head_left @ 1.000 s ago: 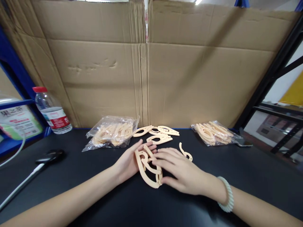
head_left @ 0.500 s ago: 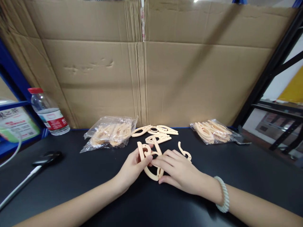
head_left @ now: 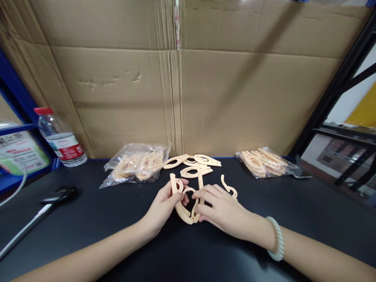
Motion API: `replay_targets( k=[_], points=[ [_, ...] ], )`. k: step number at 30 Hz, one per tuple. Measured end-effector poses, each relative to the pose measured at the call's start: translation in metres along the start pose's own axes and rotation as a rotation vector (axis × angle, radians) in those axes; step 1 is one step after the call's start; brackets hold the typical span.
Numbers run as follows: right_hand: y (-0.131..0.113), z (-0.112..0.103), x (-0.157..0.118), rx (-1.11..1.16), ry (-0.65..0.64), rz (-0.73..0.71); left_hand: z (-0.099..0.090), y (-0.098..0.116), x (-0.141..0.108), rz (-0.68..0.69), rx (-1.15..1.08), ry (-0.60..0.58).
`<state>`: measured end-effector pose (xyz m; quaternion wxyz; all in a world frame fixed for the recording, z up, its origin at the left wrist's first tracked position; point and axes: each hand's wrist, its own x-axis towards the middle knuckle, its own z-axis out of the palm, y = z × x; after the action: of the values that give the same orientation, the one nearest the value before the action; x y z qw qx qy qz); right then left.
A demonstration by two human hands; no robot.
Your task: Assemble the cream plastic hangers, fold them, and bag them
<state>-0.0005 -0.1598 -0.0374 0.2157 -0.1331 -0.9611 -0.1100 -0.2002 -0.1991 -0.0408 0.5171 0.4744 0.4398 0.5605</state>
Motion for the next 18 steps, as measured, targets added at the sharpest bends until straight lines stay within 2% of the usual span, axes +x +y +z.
replay_targets(
  k=[4,8,11,14,18],
  points=[
    [-0.0027,0.0061,0.0007,-0.085,0.115,-0.012,0.0008,0.0027,0.0003,-0.004,0.031,0.000],
    [-0.0013,0.0046,0.0015,-0.152,0.138,-0.036,0.0011,0.0040,0.0012,0.053,0.176,-0.023],
    [0.0011,0.0023,0.0013,-0.209,0.144,-0.037,0.0002,0.0024,0.0016,0.073,0.266,0.002],
    [0.0029,0.0010,0.0010,-0.218,0.104,-0.020,-0.0006,0.0002,0.0015,0.044,0.246,0.026],
    [0.0045,-0.0006,0.0013,-0.206,0.079,-0.050,-0.0008,-0.0004,0.0010,-0.034,0.109,0.038]
  ],
)
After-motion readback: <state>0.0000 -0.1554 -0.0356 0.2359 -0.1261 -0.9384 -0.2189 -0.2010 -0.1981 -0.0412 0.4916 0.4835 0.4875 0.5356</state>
